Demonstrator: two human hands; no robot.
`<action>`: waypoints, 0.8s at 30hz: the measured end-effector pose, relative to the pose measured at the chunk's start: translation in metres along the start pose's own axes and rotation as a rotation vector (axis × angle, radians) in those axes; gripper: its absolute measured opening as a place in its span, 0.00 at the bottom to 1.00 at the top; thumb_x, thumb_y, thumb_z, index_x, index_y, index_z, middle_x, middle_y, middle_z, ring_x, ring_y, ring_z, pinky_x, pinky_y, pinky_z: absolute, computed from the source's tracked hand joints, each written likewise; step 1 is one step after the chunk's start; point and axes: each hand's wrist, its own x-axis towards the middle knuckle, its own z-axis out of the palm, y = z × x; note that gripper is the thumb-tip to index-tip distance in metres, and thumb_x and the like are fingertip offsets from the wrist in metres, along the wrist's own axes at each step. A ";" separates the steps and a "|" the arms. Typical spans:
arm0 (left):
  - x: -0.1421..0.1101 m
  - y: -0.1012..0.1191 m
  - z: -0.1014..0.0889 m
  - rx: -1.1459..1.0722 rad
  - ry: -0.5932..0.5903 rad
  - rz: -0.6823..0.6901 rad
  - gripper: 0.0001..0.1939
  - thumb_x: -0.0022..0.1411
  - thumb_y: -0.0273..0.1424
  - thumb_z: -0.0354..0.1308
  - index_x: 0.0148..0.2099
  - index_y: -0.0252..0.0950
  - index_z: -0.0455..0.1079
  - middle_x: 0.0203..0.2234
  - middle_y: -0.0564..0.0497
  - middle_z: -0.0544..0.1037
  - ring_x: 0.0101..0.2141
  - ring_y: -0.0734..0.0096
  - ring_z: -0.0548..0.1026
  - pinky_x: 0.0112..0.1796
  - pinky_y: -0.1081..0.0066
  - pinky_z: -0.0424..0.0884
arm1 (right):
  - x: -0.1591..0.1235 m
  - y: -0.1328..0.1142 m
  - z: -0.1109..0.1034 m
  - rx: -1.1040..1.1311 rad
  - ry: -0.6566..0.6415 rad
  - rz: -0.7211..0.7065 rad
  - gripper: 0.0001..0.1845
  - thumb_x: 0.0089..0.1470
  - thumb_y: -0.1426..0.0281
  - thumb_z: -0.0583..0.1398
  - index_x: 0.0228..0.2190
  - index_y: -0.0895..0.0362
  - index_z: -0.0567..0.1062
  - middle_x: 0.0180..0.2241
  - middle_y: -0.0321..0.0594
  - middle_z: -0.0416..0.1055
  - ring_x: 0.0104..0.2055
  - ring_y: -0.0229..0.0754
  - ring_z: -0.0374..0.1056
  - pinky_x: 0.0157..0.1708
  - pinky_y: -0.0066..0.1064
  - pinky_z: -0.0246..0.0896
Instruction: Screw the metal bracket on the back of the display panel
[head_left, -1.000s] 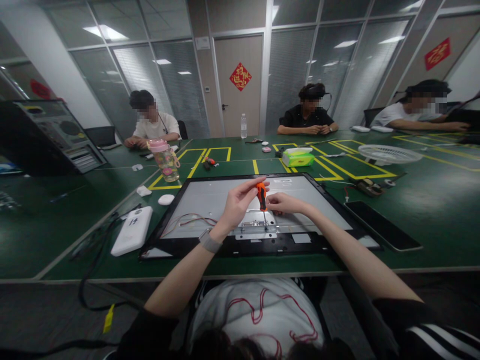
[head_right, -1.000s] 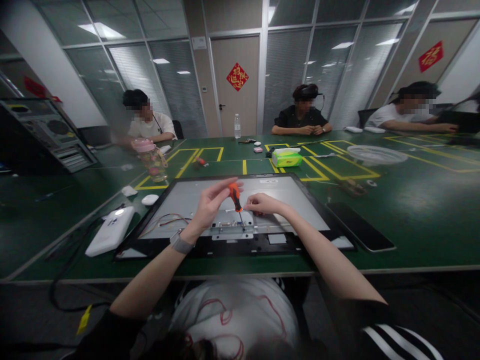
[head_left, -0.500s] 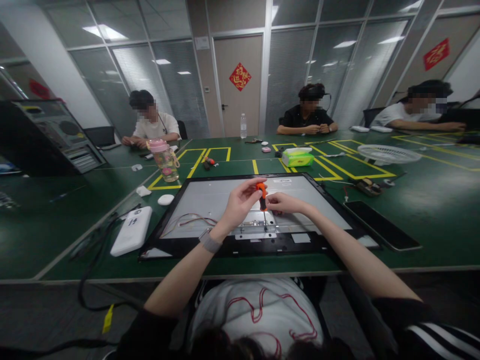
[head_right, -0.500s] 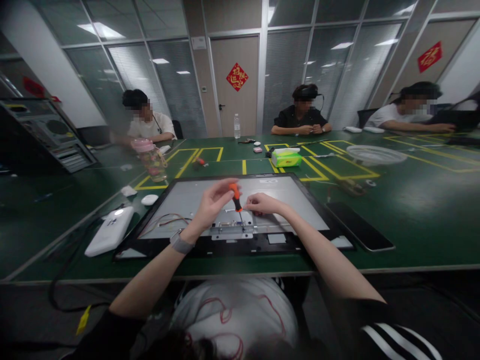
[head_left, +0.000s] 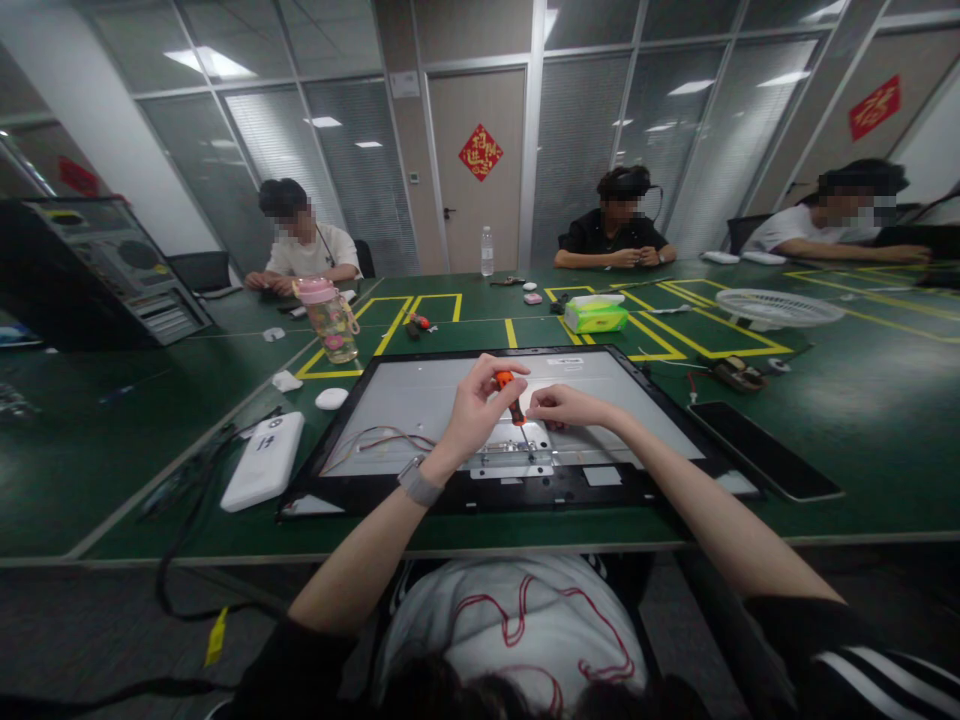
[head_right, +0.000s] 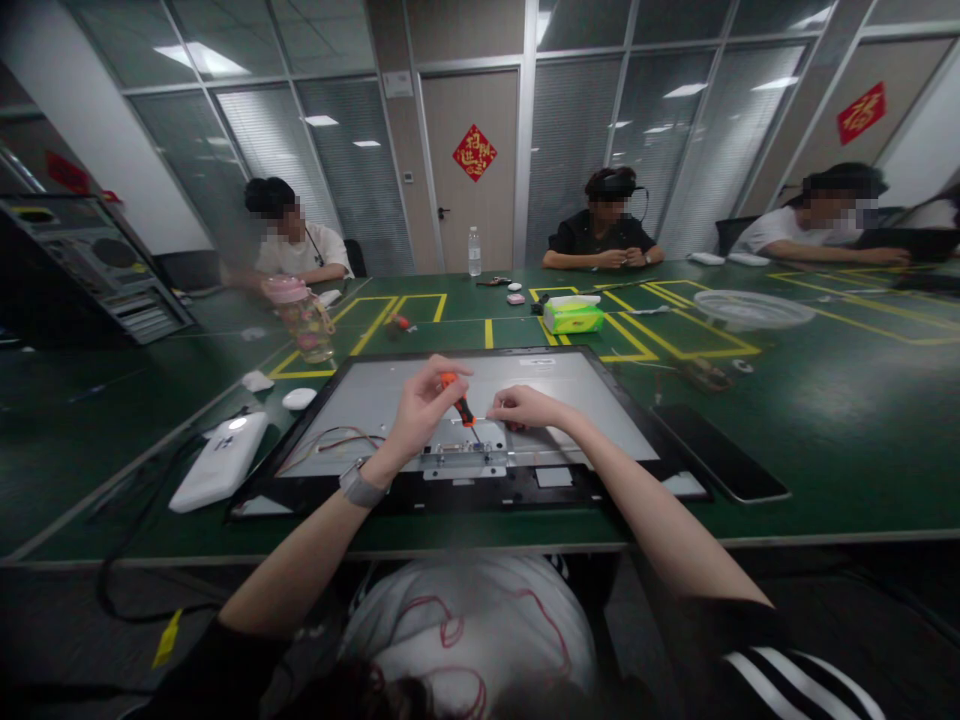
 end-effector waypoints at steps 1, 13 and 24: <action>0.000 0.000 0.000 0.012 0.006 0.006 0.09 0.58 0.33 0.58 0.39 0.37 0.74 0.33 0.50 0.69 0.33 0.75 0.69 0.34 0.76 0.67 | 0.000 0.000 0.000 0.003 -0.002 -0.001 0.22 0.50 0.52 0.57 0.28 0.60 0.70 0.17 0.33 0.62 0.19 0.33 0.61 0.16 0.22 0.54; -0.002 0.002 0.000 -0.006 -0.003 0.036 0.09 0.60 0.33 0.56 0.42 0.37 0.74 0.31 0.50 0.72 0.32 0.75 0.71 0.35 0.74 0.68 | 0.001 0.001 0.000 0.001 -0.014 0.006 0.20 0.51 0.54 0.57 0.28 0.60 0.69 0.17 0.32 0.62 0.19 0.32 0.59 0.16 0.22 0.53; -0.002 0.005 0.000 0.053 -0.002 0.047 0.12 0.63 0.32 0.52 0.46 0.38 0.72 0.35 0.49 0.71 0.35 0.73 0.70 0.39 0.71 0.67 | 0.002 0.004 0.000 0.011 -0.004 0.007 0.20 0.50 0.53 0.57 0.28 0.60 0.70 0.17 0.32 0.62 0.19 0.33 0.60 0.16 0.22 0.54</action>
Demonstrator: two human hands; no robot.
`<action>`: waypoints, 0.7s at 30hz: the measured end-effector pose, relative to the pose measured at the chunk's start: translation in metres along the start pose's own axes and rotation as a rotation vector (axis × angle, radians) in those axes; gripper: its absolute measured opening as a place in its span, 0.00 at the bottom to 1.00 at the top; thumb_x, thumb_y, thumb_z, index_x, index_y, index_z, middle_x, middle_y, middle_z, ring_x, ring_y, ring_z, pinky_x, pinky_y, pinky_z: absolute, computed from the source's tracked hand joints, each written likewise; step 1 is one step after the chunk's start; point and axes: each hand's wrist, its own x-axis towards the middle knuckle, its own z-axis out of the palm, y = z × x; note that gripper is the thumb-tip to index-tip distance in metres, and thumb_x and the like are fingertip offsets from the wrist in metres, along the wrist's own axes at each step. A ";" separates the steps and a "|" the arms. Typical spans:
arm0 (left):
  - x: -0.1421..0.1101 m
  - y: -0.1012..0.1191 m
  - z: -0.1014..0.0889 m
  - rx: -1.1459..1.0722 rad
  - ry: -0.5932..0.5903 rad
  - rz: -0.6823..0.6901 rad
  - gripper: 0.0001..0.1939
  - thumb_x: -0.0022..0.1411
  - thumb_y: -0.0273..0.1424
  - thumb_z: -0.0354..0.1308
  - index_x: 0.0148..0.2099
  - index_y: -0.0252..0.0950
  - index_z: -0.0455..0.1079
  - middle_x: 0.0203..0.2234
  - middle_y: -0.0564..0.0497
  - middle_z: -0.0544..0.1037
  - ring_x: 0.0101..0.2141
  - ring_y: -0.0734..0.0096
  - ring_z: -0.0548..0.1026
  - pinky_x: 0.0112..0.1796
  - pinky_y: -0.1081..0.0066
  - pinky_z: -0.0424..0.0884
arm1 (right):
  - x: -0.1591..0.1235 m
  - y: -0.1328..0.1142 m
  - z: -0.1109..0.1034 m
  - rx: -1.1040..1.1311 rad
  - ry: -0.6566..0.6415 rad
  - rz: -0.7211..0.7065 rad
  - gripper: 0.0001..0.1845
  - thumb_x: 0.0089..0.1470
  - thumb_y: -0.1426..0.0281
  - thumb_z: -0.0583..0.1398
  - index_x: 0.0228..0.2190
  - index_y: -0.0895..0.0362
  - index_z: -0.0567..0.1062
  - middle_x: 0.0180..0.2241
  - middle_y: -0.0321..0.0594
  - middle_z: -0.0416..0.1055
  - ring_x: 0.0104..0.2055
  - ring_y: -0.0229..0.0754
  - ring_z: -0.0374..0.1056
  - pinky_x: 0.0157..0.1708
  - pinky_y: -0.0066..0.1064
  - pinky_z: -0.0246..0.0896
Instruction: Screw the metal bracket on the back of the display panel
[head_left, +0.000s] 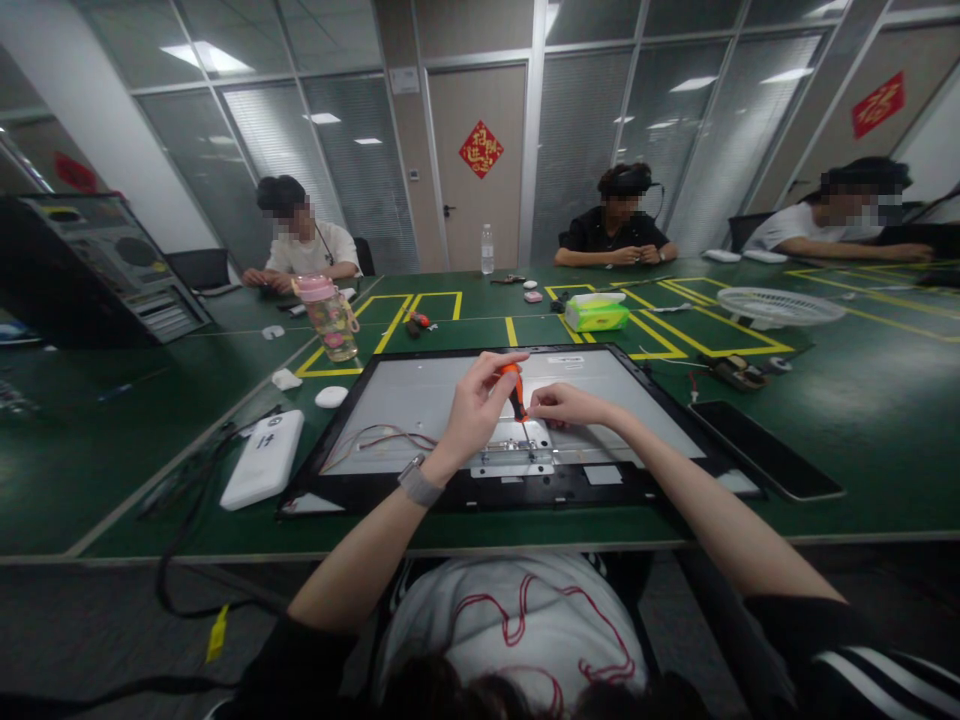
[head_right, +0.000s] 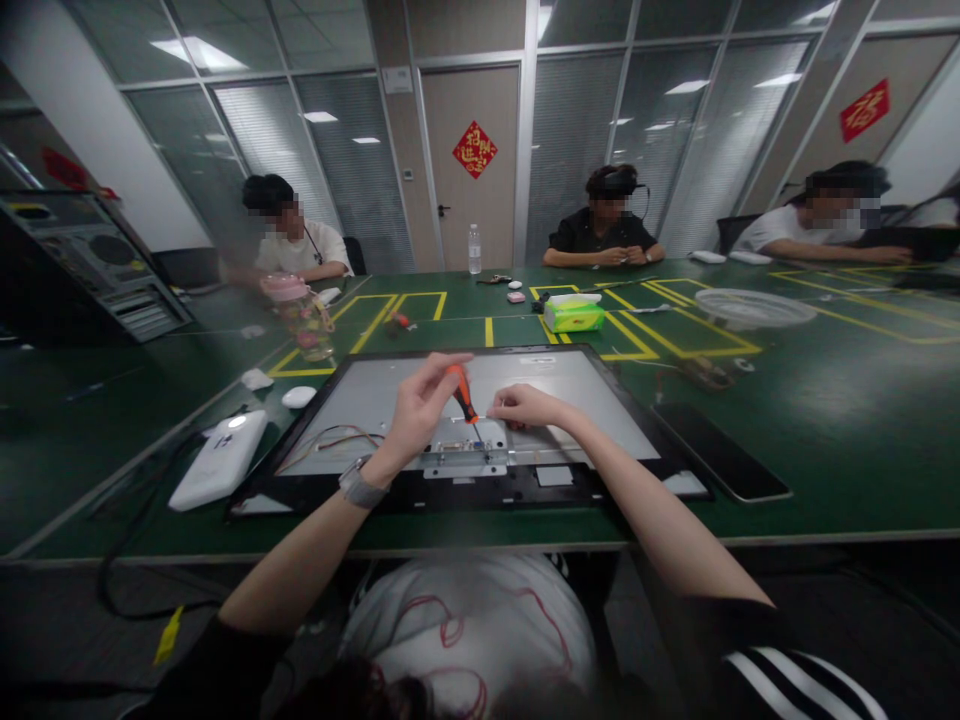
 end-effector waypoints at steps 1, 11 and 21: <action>0.000 0.001 0.000 -0.031 -0.020 -0.004 0.13 0.64 0.32 0.50 0.48 0.38 0.71 0.35 0.48 0.72 0.36 0.72 0.71 0.41 0.70 0.67 | 0.000 0.001 0.000 0.000 -0.002 0.001 0.20 0.50 0.54 0.57 0.28 0.60 0.70 0.17 0.32 0.62 0.19 0.33 0.60 0.16 0.22 0.54; 0.001 -0.002 0.001 0.000 -0.001 0.053 0.09 0.60 0.34 0.56 0.40 0.39 0.75 0.32 0.50 0.70 0.35 0.72 0.69 0.39 0.71 0.66 | 0.000 0.001 -0.001 -0.009 -0.009 -0.024 0.20 0.50 0.53 0.56 0.27 0.59 0.70 0.17 0.32 0.63 0.19 0.33 0.60 0.17 0.23 0.54; 0.000 0.000 0.002 0.004 -0.014 0.067 0.09 0.61 0.33 0.55 0.41 0.40 0.75 0.34 0.49 0.70 0.38 0.71 0.69 0.41 0.71 0.66 | 0.000 0.000 0.000 -0.013 -0.009 -0.042 0.20 0.50 0.53 0.56 0.27 0.59 0.70 0.17 0.32 0.62 0.19 0.33 0.60 0.17 0.23 0.54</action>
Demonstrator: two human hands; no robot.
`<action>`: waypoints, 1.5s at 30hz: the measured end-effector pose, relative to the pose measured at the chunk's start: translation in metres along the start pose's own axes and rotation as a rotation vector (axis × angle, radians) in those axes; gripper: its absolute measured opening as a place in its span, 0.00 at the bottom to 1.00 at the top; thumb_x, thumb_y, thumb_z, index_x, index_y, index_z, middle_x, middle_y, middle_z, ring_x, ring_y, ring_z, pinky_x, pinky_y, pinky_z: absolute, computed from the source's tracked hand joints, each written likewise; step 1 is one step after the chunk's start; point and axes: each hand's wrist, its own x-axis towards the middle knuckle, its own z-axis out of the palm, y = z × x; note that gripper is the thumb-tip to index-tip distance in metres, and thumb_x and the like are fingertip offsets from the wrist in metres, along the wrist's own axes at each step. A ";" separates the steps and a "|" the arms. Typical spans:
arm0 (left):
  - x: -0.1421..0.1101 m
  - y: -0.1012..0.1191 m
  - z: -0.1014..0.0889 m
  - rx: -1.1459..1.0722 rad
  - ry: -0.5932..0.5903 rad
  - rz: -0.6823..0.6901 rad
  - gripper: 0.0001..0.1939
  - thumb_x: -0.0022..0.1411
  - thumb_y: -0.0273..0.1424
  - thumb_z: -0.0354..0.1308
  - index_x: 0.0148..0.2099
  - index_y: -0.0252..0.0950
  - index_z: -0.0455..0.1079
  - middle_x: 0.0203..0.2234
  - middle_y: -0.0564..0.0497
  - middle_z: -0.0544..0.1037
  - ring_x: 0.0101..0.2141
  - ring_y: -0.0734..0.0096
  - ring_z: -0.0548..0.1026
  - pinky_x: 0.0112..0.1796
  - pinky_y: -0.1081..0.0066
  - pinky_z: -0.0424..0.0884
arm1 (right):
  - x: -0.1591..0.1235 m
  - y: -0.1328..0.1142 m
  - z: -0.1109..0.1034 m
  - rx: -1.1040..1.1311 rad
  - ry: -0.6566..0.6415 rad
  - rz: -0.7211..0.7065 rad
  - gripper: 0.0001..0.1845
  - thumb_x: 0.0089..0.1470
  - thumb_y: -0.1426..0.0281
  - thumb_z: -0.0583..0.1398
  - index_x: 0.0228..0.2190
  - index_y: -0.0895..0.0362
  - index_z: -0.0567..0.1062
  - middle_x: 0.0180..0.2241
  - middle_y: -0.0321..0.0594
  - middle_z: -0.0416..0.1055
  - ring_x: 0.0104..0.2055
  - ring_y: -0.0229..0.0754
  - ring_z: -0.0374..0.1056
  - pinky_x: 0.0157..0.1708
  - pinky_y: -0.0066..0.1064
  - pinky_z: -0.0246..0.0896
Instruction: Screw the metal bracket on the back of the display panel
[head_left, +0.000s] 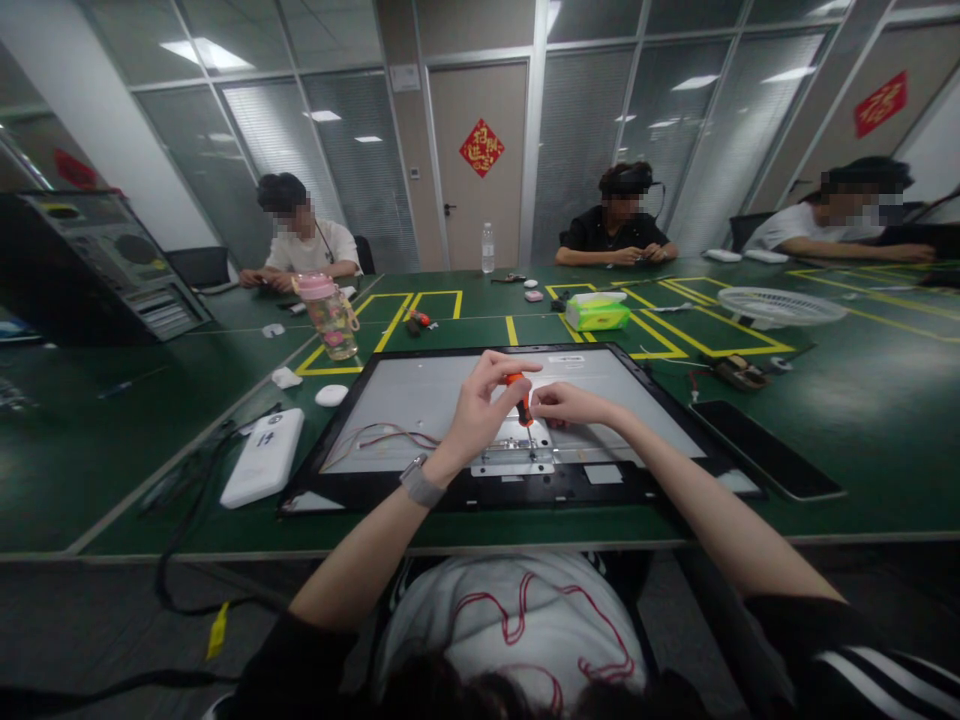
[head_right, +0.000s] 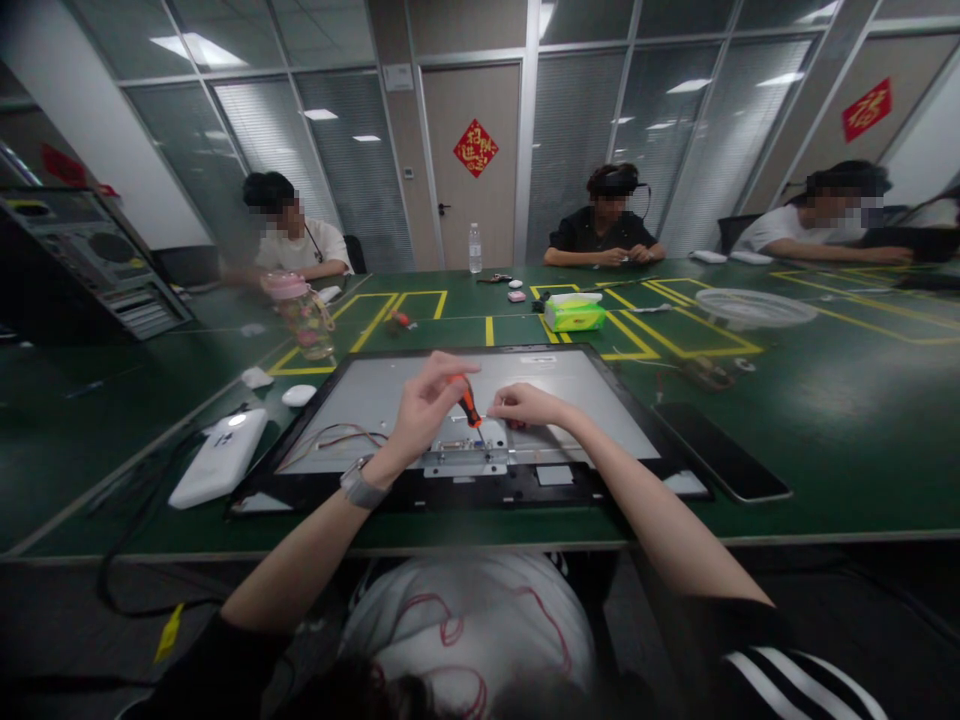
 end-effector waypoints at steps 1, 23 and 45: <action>0.000 0.000 0.000 0.011 0.004 0.001 0.09 0.61 0.33 0.55 0.41 0.40 0.75 0.34 0.49 0.70 0.37 0.71 0.69 0.40 0.71 0.66 | 0.000 0.000 0.000 0.001 -0.001 0.002 0.20 0.50 0.53 0.57 0.27 0.59 0.70 0.17 0.32 0.62 0.19 0.33 0.60 0.17 0.23 0.54; 0.002 -0.001 -0.003 -0.050 0.004 -0.035 0.10 0.63 0.33 0.52 0.40 0.37 0.74 0.35 0.48 0.72 0.40 0.70 0.70 0.44 0.70 0.66 | 0.000 0.002 0.000 0.005 -0.002 0.019 0.19 0.51 0.54 0.56 0.28 0.60 0.69 0.17 0.32 0.61 0.19 0.32 0.60 0.16 0.22 0.54; 0.002 -0.008 -0.002 -0.031 0.053 -0.090 0.09 0.58 0.31 0.59 0.41 0.38 0.75 0.34 0.50 0.72 0.34 0.74 0.71 0.35 0.75 0.68 | 0.000 0.000 0.000 0.007 0.001 0.035 0.22 0.49 0.52 0.57 0.29 0.60 0.71 0.17 0.32 0.63 0.19 0.33 0.60 0.17 0.23 0.53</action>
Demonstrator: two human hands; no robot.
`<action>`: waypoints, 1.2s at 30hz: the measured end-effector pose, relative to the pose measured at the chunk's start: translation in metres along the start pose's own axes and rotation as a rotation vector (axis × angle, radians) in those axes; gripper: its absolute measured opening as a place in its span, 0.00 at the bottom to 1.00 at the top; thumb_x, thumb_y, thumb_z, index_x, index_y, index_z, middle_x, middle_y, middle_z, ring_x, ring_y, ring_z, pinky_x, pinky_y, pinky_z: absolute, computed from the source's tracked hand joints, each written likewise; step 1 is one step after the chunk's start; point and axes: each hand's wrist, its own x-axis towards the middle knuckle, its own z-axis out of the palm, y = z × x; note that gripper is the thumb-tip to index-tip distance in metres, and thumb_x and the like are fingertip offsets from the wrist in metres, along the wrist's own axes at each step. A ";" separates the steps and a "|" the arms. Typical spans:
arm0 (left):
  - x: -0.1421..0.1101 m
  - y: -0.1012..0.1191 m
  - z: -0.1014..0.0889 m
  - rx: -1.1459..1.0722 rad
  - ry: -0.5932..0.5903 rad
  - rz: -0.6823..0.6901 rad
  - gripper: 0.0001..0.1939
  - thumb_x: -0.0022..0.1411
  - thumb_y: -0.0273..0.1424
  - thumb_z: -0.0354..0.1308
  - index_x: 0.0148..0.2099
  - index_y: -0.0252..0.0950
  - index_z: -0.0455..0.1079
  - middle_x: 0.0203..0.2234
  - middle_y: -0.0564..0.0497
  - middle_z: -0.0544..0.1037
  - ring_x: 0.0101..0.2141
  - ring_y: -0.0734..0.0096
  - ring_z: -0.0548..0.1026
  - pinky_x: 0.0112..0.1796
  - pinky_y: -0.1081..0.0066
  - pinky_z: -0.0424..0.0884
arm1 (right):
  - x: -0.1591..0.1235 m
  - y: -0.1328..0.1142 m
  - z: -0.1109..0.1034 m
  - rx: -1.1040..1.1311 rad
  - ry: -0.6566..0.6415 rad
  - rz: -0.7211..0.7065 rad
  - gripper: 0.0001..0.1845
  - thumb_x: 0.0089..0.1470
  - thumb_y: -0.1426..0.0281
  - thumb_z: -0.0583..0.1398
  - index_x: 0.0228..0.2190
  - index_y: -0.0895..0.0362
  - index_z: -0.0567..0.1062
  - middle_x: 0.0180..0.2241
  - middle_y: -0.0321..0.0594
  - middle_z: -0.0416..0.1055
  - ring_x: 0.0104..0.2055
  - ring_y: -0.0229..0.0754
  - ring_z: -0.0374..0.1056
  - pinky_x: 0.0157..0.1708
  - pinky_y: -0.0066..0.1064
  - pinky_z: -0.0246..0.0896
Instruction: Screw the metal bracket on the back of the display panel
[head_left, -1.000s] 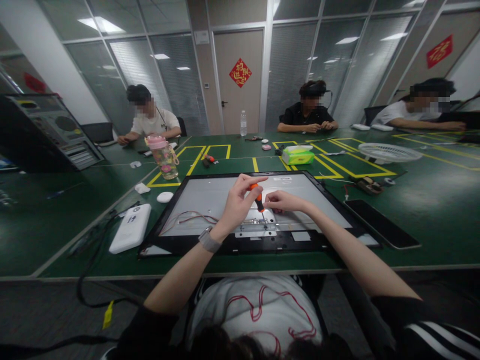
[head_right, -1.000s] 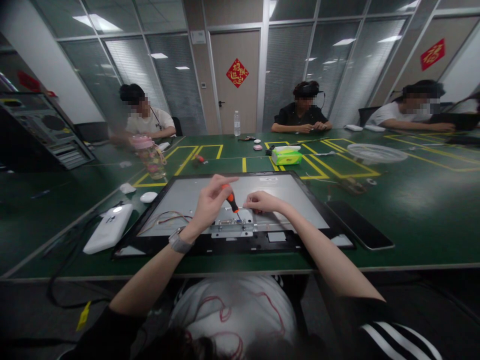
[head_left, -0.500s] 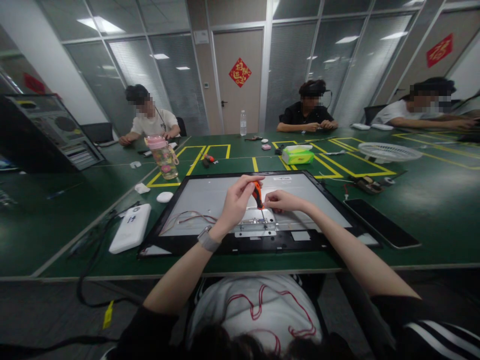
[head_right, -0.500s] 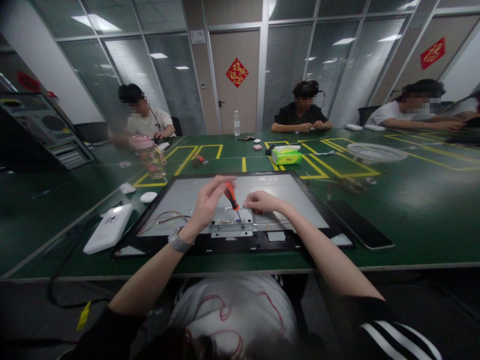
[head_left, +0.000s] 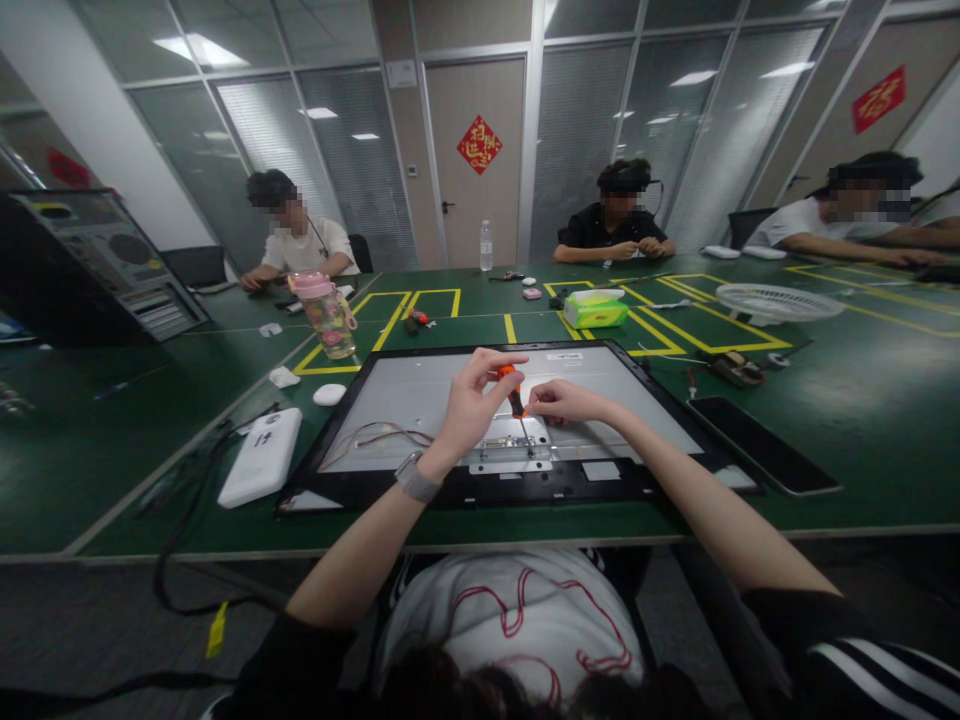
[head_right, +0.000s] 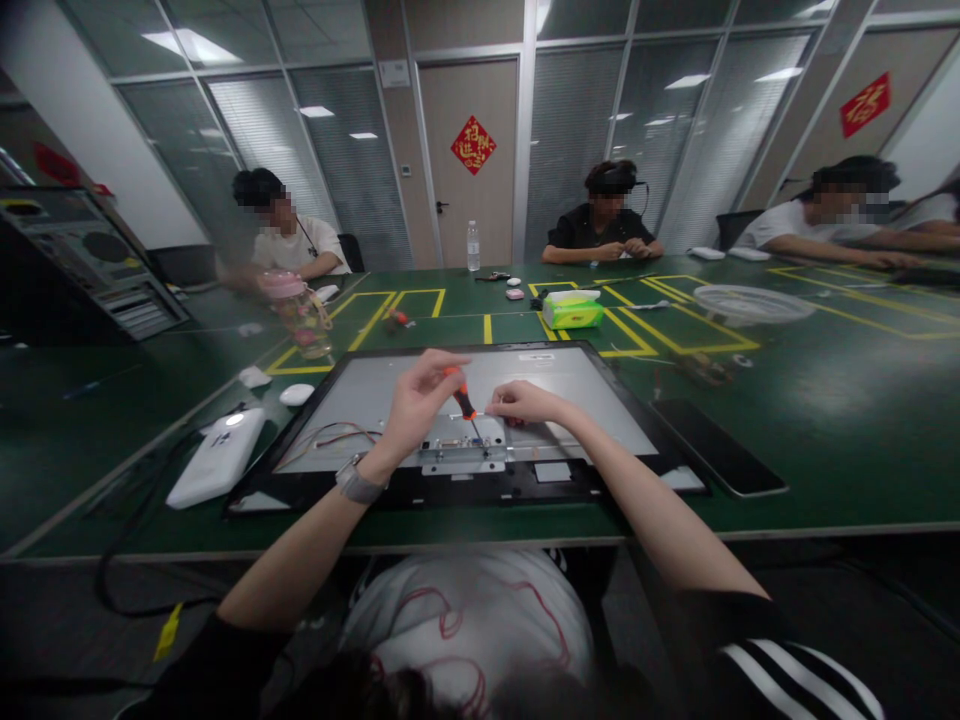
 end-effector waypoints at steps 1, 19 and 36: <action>0.000 0.000 -0.001 0.019 0.015 0.008 0.08 0.57 0.31 0.60 0.40 0.38 0.75 0.33 0.50 0.71 0.33 0.75 0.70 0.34 0.75 0.68 | 0.000 0.000 0.000 -0.001 -0.003 0.001 0.22 0.49 0.51 0.57 0.29 0.60 0.71 0.17 0.32 0.63 0.19 0.33 0.60 0.17 0.23 0.53; -0.002 0.002 -0.003 0.025 -0.021 0.065 0.16 0.65 0.33 0.47 0.45 0.37 0.75 0.36 0.47 0.72 0.39 0.69 0.71 0.42 0.68 0.67 | -0.001 -0.002 0.001 -0.004 0.008 0.005 0.21 0.50 0.53 0.57 0.26 0.59 0.68 0.17 0.32 0.62 0.18 0.33 0.59 0.16 0.23 0.54; -0.002 0.001 0.001 0.062 0.009 0.063 0.07 0.57 0.33 0.60 0.38 0.38 0.74 0.31 0.51 0.68 0.32 0.75 0.68 0.34 0.75 0.65 | -0.002 -0.005 0.000 -0.005 0.008 0.016 0.21 0.50 0.53 0.57 0.28 0.60 0.70 0.17 0.33 0.62 0.19 0.32 0.59 0.17 0.22 0.54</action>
